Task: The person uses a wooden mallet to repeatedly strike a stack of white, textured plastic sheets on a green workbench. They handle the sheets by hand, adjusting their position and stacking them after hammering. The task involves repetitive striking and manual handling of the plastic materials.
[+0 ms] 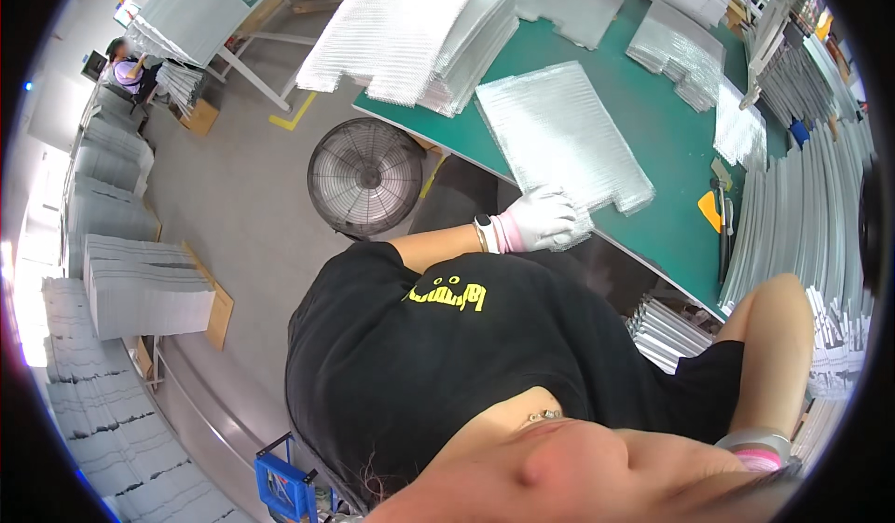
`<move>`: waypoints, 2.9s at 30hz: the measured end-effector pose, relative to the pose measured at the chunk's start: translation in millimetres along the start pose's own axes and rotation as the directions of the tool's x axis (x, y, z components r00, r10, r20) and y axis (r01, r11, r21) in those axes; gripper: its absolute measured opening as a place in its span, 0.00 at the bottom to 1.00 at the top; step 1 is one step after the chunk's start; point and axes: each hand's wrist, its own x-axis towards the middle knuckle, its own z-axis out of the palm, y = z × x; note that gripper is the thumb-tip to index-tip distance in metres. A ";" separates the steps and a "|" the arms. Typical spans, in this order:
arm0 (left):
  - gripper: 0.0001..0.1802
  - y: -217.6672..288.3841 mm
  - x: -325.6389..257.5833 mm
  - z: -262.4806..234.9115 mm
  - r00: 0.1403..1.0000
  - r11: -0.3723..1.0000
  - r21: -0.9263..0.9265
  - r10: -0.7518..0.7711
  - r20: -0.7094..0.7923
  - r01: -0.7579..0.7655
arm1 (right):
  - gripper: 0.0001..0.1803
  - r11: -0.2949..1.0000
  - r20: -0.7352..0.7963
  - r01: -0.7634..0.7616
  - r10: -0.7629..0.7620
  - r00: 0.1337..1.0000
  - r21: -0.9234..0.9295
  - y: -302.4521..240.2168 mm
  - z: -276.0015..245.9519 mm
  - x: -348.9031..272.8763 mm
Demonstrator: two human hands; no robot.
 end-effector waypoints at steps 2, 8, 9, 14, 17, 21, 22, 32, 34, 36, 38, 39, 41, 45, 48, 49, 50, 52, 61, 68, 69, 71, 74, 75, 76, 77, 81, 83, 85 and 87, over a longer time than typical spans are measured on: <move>0.13 5.5 4.7 1.1 0.996 0.998 -0.006 -0.054 0.068 0.055 | 0.25 1.000 -0.013 -0.001 0.001 1.000 0.001 3.4 2.6 2.7; 0.17 9.1 10.1 -3.0 0.987 0.994 -0.011 -0.105 0.122 0.107 | 0.23 1.000 -0.056 0.015 -0.015 0.998 -0.002 8.0 7.3 1.7; 0.20 10.0 8.2 -3.4 0.983 0.993 0.025 -0.118 0.139 0.115 | 0.23 1.000 -0.058 0.008 -0.008 0.998 0.005 9.0 9.2 0.7; 0.36 30.6 10.5 -17.4 0.954 0.987 0.089 -0.152 0.257 0.133 | 0.21 1.000 -0.080 -0.001 0.001 0.997 0.001 12.4 12.1 -1.9; 0.42 25.0 7.6 -12.7 0.939 0.989 0.102 -0.138 0.314 0.111 | 0.20 1.000 -0.104 0.016 -0.015 0.994 0.005 13.6 13.7 -1.9; 0.41 17.3 -10.3 -17.9 0.943 0.994 0.110 -0.062 0.328 0.027 | 0.19 1.000 -0.126 0.027 -0.026 0.992 0.008 19.9 17.8 -1.2; 0.41 15.7 -17.1 -19.1 0.941 0.993 0.115 -0.046 0.334 0.007 | 0.19 1.000 -0.130 0.023 -0.021 0.991 0.012 23.5 19.7 -2.8; 0.26 -0.9 -60.3 -2.9 0.958 0.943 0.259 0.145 0.247 -0.210 | 0.16 0.996 -0.310 0.038 -0.062 0.949 -0.084 41.4 25.3 -12.8; 0.24 -3.3 -62.2 6.0 0.961 0.910 0.337 0.180 0.209 -0.243 | 0.16 0.984 -0.455 -0.024 -0.060 0.888 -0.178 61.7 29.8 -27.0; 0.23 5.3 -51.9 -4.1 0.947 0.912 0.327 0.158 0.281 -0.249 | 0.15 0.944 -0.603 -0.211 0.017 0.798 -0.252 90.3 48.8 -46.7; 0.21 5.1 -54.7 -4.2 0.951 0.912 0.337 0.142 0.274 -0.234 | 0.15 0.870 -0.627 -0.443 0.223 0.746 -0.218 129.1 87.9 -80.5; 0.21 6.2 -56.8 -2.8 0.951 0.912 0.338 0.139 0.277 -0.232 | 0.15 0.805 -0.493 -0.564 0.422 0.761 -0.182 144.4 111.8 -101.1; 0.22 7.8 -62.4 -1.0 0.950 0.910 0.348 0.127 0.286 -0.226 | 0.20 0.621 0.081 -0.768 0.783 0.616 -0.161 163.9 148.8 -135.9; 0.24 7.9 -70.2 -8.2 0.953 0.910 0.347 0.135 0.270 -0.227 | 0.31 0.484 0.171 -0.781 0.874 0.455 -0.395 197.1 180.7 -195.1; 0.23 13.2 -76.7 -20.3 0.955 0.911 0.351 0.121 0.271 -0.215 | 0.32 0.494 0.287 -0.775 0.867 0.406 -0.395 198.4 179.2 -193.9; 0.21 20.5 -80.4 -24.9 0.960 0.944 0.290 0.076 0.271 -0.157 | 0.31 0.497 0.286 -0.783 0.865 0.412 -0.374 197.9 180.1 -194.1; 0.20 22.2 -83.2 -34.9 0.948 0.941 0.281 0.101 0.303 -0.190 | 0.30 0.496 0.282 -0.794 0.865 0.416 -0.352 196.7 181.1 -195.7; 0.18 21.9 -89.1 -55.9 0.918 0.931 0.260 0.151 0.366 -0.256 | 0.29 0.494 0.265 -0.809 0.866 0.424 -0.318 194.1 182.9 -198.9; 0.32 24.2 -54.7 -19.8 0.462 -0.369 -0.891 -0.762 0.454 0.266 | 0.24 0.383 0.278 -0.890 0.908 0.314 -0.246 130.4 182.3 -189.7; 0.29 28.9 -73.5 -75.4 0.519 -0.098 -0.856 -0.759 0.394 0.507 | 0.44 0.000 0.285 -0.997 0.958 -0.022 -0.075 29.3 154.5 -192.1; 0.30 29.2 -76.1 -85.0 0.542 -0.098 -0.854 -0.734 0.409 0.512 | 0.45 -0.035 0.282 -0.998 0.958 -0.049 -0.057 21.1 155.9 -194.5; 0.34 29.2 -75.0 -102.4 0.537 -0.108 -0.822 -0.708 0.458 0.559 | 0.43 -0.099 0.343 -0.961 0.939 -0.005 0.257 11.8 157.6 -185.3; 0.38 23.0 -66.1 -116.8 0.592 -0.036 -0.804 -0.657 0.466 0.593 | 0.40 -0.076 0.227 -0.662 0.963 0.146 0.745 11.7 169.6 -170.6; 0.39 24.5 -61.1 -117.8 0.611 -0.028 -0.845 -0.678 0.409 0.534 | 0.39 -0.037 0.188 -0.616 0.965 0.182 0.787 13.0 164.3 -157.2; 0.39 31.8 -45.2 -118.9 0.631 -0.018 -0.882 -0.692 0.351 0.471 | 0.39 -0.047 0.199 -0.629 0.965 0.172 0.776 13.7 160.6 -155.6; 0.39 36.6 -34.3 -119.5 0.643 -0.003 -0.916 -0.711 0.284 0.402 | 0.38 -0.058 0.216 -0.640 0.961 0.171 0.766 16.4 157.5 -154.1; 0.37 24.9 -67.3 -77.0 0.487 -0.286 -0.813 -0.683 0.544 0.507 | 0.34 -0.545 0.599 -0.498 0.798 -0.062 0.675 19.3 177.5 -203.3; 0.36 23.5 -72.4 -69.5 0.503 -0.298 -0.826 -0.678 0.536 0.478 | 0.31 -0.649 0.695 -0.442 0.715 -0.076 0.620 20.8 177.5 -205.7; 0.36 20.7 -66.2 -76.8 0.569 -0.192 -0.861 -0.680 0.462 0.470 | 0.30 -0.360 0.493 -0.604 0.868 0.063 0.711 31.3 172.9 -195.3; 0.36 27.0 -36.7 -117.6 0.678 0.033 -0.887 -0.658 0.327 0.461 | 0.30 -0.212 0.411 -0.619 0.890 0.198 0.756 29.9 144.0 -145.6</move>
